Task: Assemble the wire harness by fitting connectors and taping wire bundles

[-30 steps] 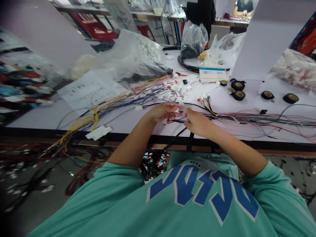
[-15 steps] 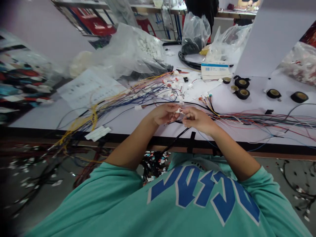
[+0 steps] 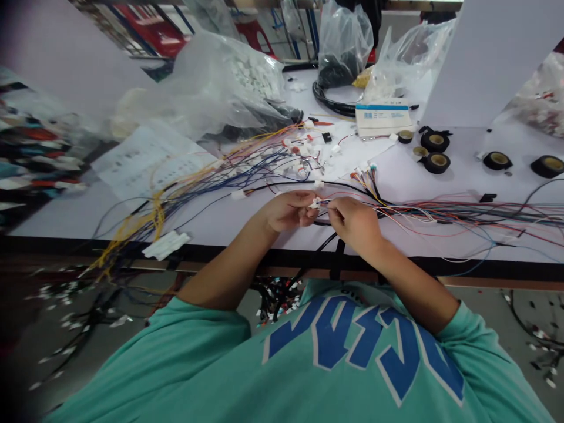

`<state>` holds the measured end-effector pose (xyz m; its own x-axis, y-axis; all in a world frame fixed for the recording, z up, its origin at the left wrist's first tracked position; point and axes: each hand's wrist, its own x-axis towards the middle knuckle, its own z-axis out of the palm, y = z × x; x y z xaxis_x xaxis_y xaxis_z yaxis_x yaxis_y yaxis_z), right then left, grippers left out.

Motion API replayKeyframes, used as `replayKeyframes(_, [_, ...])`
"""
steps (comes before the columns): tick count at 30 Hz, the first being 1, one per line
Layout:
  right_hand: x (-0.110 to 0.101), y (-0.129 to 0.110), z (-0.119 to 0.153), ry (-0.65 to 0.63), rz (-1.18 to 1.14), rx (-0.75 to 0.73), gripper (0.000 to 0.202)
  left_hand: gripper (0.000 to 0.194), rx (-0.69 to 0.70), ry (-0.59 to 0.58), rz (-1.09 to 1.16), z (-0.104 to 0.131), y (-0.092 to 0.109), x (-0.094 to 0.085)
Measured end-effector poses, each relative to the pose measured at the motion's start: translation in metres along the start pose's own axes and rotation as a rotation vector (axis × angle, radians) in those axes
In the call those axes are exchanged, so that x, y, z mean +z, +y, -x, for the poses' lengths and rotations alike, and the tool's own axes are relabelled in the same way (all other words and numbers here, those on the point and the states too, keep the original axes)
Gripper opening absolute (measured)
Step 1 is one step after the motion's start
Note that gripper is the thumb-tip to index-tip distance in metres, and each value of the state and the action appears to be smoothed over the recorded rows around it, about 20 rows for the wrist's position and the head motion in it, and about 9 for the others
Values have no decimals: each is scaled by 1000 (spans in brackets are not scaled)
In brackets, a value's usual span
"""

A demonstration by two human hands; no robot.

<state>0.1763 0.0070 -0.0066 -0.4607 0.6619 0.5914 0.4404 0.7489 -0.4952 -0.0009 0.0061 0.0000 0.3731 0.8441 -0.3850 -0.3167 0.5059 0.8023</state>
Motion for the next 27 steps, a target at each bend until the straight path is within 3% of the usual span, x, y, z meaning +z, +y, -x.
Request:
replayKeyframes(10, [4,-3,3,124,199,-81,23,18,-65,-47,44,1,-2,3])
replayKeyframes(18, [0,0,3,80,305,-216,26,23,-141,-150,34,0,-1,2])
replayKeyframes(27, [-1,2,6,-98,291,-249,26,28,-213,-109,-23,2,-2,8])
